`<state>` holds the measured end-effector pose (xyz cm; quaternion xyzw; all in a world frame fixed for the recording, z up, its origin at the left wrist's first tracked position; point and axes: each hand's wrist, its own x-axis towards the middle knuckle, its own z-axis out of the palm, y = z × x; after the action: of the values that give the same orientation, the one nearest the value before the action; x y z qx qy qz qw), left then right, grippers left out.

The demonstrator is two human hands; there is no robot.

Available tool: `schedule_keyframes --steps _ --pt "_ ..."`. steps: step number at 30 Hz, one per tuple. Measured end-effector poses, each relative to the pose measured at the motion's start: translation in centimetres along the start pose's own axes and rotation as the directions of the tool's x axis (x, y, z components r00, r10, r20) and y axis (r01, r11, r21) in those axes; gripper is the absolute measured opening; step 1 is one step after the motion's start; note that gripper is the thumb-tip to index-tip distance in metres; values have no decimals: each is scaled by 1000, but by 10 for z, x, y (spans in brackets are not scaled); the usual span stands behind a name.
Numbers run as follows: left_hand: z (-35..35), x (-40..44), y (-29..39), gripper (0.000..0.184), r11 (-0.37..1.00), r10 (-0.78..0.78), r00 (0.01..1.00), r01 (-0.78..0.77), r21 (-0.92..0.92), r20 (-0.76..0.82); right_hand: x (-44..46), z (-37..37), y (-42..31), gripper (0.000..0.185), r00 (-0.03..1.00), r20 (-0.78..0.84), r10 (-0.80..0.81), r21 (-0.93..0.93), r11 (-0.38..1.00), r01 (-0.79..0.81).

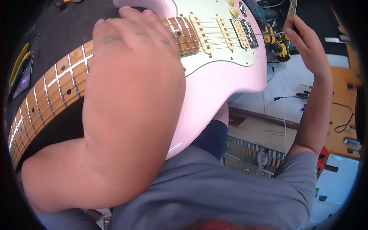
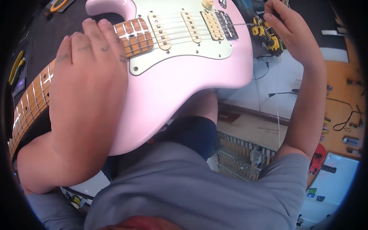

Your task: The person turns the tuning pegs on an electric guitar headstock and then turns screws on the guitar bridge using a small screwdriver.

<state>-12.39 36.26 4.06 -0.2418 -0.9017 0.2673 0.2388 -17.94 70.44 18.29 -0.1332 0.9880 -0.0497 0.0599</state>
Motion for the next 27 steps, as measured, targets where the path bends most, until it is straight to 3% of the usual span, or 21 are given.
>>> schedule_keyframes --steps 2,4,5,6,7,9,10,12,14,16,18,20,22,27 --pt "-4 1 1 47 999 2 1000 -2 47 -6 1 -3 3 13 995 29 99 -15 995 -99" --pt "-3 2 3 48 998 -16 1000 17 65 -13 -6 7 -3 18 996 -90 -4 15 1000 5" --pt "-1 2 0 48 998 -23 1000 23 -62 8 -11 11 -11 21 987 -149 -54 29 998 59" --pt "0 3 -3 48 981 -30 999 35 -188 29 -14 5 -17 25 993 -115 -1 49 999 7" --pt "2 2 -9 49 901 -22 997 51 -430 71 -14 3 -16 24 995 -104 0 33 999 4" --pt "0 1 -10 49 902 -19 996 54 -429 85 -16 -2 -11 22 996 -86 6 -2 1000 -6" --pt "-4 1 -4 50 982 -25 998 35 -185 59 -15 -7 -3 22 995 -35 89 -38 995 -90" --pt "-9 1 -1 50 997 -20 999 17 72 38 -11 -15 13 20 972 30 234 -91 969 -230" --pt "-10 1 -1 51 997 -17 999 14 72 47 -8 -14 14 17 947 43 319 -98 944 -314" --pt "-9 0 -1 51 997 -22 999 18 71 48 -7 -4 0 15 964 -44 263 -29 964 -264" --pt "-8 0 -1 51 997 -26 999 23 75 48 -13 15 -32 13 969 -223 103 66 994 -90" --pt "-9 1 0 51 997 -23 999 19 80 48 -14 10 -14 16 970 -226 -89 -36 996 83" --pt "-10 1 -1 52 996 -18 998 14 83 54 -15 6 -6 20 969 -217 -120 -69 992 107" --pt "-9 1 0 52 997 -20 999 17 77 43 -12 7 -24 24 960 -218 177 -67 978 -196"
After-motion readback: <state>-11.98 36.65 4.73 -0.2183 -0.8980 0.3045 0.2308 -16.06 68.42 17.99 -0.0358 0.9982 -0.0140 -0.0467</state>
